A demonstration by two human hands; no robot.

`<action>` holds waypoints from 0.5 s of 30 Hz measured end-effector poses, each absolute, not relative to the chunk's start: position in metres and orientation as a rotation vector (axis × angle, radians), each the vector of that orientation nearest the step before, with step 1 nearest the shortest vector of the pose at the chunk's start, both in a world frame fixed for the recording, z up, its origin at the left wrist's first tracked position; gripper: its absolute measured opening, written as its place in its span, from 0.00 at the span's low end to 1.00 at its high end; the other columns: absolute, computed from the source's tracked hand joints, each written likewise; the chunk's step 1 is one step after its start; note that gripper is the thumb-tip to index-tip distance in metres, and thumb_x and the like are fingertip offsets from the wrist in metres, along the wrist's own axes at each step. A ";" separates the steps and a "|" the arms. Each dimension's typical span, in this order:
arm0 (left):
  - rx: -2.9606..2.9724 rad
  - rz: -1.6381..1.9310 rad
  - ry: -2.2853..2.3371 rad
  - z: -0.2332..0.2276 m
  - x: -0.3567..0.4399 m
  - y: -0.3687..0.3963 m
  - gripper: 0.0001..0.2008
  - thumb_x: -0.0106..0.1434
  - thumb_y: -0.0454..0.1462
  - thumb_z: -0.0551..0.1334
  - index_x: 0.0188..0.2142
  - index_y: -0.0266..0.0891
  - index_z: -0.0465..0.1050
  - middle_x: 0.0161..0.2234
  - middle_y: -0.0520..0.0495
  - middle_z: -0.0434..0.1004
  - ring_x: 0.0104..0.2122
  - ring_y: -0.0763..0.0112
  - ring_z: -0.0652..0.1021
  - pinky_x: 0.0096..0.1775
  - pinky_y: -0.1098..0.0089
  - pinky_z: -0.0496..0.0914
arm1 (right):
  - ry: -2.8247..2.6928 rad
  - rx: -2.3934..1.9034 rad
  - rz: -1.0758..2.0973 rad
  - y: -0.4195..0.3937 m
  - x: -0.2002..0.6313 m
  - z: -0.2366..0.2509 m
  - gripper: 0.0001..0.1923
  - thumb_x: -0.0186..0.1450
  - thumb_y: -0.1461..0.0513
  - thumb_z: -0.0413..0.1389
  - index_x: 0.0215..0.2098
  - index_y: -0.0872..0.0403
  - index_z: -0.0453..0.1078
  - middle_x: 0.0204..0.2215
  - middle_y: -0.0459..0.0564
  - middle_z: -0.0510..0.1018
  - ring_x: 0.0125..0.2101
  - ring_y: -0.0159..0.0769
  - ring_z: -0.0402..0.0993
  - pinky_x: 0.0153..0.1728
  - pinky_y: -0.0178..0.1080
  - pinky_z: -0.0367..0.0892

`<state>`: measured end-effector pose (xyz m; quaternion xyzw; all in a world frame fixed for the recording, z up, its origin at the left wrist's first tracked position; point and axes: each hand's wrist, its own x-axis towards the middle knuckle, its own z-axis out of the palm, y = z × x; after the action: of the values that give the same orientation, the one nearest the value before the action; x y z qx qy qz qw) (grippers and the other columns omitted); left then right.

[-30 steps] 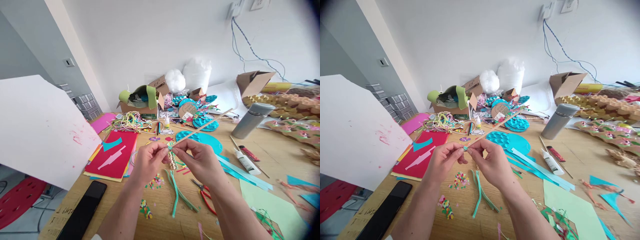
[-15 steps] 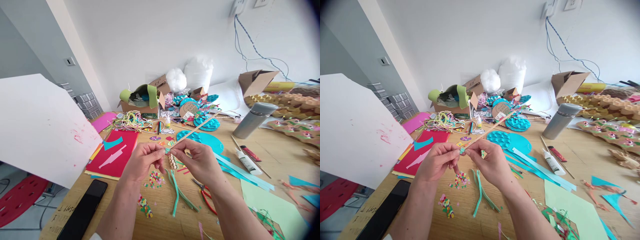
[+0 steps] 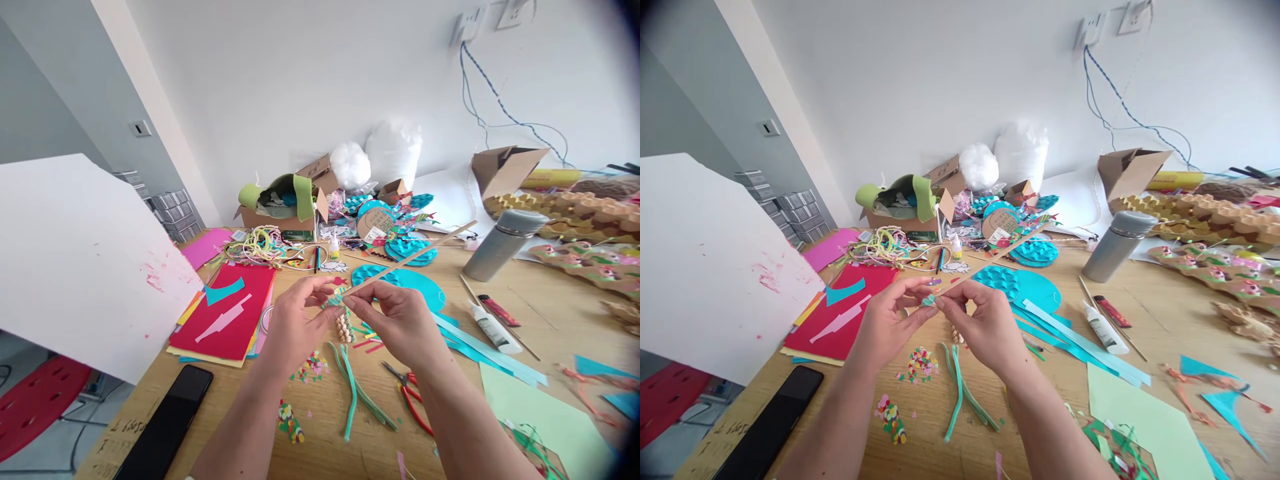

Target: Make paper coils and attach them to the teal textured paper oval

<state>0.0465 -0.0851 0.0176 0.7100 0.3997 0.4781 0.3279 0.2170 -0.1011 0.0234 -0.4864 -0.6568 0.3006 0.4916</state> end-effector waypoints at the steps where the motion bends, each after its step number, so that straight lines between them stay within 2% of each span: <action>1: 1.989 1.327 1.069 0.015 0.047 -0.086 0.14 0.59 0.37 0.67 0.46 0.41 0.75 0.39 0.47 0.80 0.38 0.70 0.79 0.42 0.69 0.73 | -1.590 -1.183 0.739 -0.101 0.217 0.023 0.12 0.63 0.55 0.57 0.28 0.55 0.75 0.27 0.50 0.79 0.29 0.36 0.71 0.30 0.37 0.63; 5: 2.352 1.511 1.041 0.010 0.050 -0.086 0.05 0.63 0.32 0.62 0.38 0.38 0.76 0.34 0.46 0.80 0.35 0.70 0.79 0.38 0.70 0.72 | -1.575 -1.184 0.803 -0.101 0.219 0.024 0.15 0.62 0.52 0.58 0.30 0.56 0.75 0.27 0.51 0.79 0.29 0.36 0.71 0.30 0.37 0.63; 10: 2.428 1.567 1.071 0.010 0.051 -0.086 0.05 0.64 0.30 0.61 0.38 0.37 0.75 0.32 0.46 0.80 0.33 0.69 0.79 0.35 0.70 0.71 | -1.637 -1.131 0.923 -0.101 0.222 0.028 0.16 0.63 0.51 0.58 0.35 0.55 0.77 0.28 0.49 0.79 0.29 0.34 0.70 0.28 0.36 0.63; 15: 2.390 1.509 1.060 0.012 0.052 -0.091 0.06 0.64 0.31 0.60 0.37 0.38 0.75 0.32 0.46 0.81 0.34 0.68 0.79 0.37 0.71 0.71 | -1.611 -1.133 0.851 -0.102 0.222 0.028 0.14 0.63 0.53 0.58 0.31 0.55 0.75 0.26 0.48 0.78 0.28 0.33 0.70 0.29 0.35 0.64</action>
<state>0.0517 -0.0905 0.0122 0.7902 0.3506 0.4989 0.0614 0.2220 -0.1021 0.0283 -0.4639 -0.6597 0.3486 0.4776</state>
